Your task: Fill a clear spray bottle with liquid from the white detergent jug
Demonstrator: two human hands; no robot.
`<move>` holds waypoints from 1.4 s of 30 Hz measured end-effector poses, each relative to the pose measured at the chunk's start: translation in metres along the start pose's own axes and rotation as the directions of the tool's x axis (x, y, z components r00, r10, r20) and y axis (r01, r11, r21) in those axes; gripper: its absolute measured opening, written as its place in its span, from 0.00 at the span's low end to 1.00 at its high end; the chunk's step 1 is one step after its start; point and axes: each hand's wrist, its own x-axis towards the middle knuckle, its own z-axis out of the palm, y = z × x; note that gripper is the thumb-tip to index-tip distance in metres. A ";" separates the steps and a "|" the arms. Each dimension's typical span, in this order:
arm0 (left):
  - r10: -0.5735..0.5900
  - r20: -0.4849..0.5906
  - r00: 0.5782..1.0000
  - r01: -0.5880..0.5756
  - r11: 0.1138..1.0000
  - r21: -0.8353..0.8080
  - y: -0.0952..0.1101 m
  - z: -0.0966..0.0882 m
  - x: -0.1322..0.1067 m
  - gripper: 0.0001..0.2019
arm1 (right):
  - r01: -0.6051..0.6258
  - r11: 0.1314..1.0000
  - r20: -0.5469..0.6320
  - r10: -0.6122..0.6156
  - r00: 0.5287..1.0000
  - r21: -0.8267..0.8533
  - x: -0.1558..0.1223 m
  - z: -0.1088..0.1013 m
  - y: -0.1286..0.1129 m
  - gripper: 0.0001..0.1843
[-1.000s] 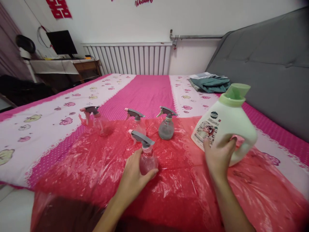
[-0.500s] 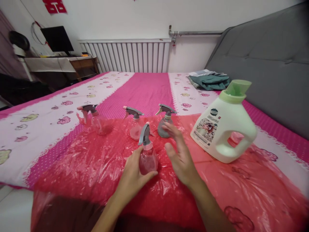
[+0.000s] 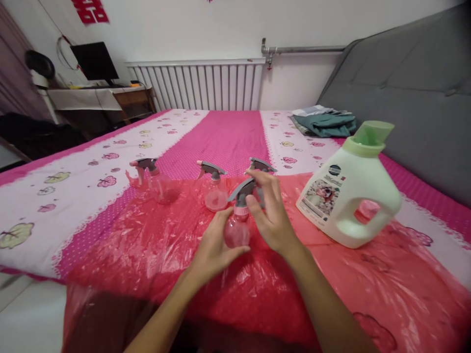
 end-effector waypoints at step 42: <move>-0.032 0.179 0.983 0.017 0.996 0.085 -0.072 0.010 0.021 0.37 | -0.279 0.574 0.008 0.429 0.903 0.770 -0.036 0.021 0.107 0.32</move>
